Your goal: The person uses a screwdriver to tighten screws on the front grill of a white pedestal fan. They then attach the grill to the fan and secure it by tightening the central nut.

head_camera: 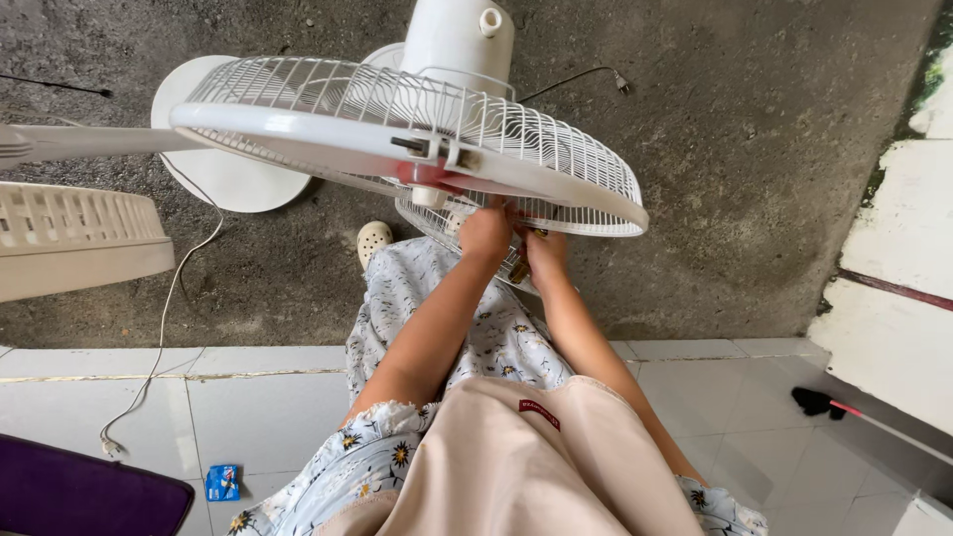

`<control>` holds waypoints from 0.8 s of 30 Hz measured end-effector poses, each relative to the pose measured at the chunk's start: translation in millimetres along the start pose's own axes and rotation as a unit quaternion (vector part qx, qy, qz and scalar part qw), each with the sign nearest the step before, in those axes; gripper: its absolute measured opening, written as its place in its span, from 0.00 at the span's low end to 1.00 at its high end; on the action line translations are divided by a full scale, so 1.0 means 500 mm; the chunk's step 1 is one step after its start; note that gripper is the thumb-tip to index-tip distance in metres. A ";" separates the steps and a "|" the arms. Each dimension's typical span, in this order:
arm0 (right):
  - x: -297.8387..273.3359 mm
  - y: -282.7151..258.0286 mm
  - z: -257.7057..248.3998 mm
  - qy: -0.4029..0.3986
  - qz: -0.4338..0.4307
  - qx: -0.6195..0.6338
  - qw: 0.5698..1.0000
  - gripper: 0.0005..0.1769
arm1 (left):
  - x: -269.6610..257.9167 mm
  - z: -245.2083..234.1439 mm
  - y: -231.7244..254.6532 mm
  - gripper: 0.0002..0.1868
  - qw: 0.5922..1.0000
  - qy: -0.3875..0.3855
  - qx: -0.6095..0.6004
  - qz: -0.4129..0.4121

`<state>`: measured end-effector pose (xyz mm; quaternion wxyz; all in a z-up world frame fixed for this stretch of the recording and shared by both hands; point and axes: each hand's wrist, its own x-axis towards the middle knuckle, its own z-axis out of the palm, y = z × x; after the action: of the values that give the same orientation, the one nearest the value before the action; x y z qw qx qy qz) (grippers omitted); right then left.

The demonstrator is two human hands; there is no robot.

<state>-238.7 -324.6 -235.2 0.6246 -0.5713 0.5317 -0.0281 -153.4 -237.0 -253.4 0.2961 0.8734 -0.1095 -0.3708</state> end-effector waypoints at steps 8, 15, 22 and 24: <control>0.007 0.013 -0.010 -0.009 0.002 0.032 0.999 0.12 | 0.018 0.037 -0.012 0.14 0.999 0.034 0.028 -0.020; 0.011 0.017 -0.002 0.033 -0.002 0.056 0.998 0.11 | 0.014 0.037 -0.020 0.16 0.998 0.056 0.017 0.001; 0.012 -0.002 -0.011 0.024 -0.018 0.059 0.998 0.12 | 0.006 0.032 -0.017 0.23 0.996 0.086 -0.018 -0.006; 0.016 -0.004 -0.012 0.029 -0.009 0.076 0.997 0.15 | -0.005 0.030 -0.029 0.24 0.996 0.085 -0.020 -0.001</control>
<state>-238.2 -334.6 -237.2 0.6502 -0.5257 0.5411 -0.0903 -166.3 -230.8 -268.9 0.3213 0.8957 -0.0758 -0.2979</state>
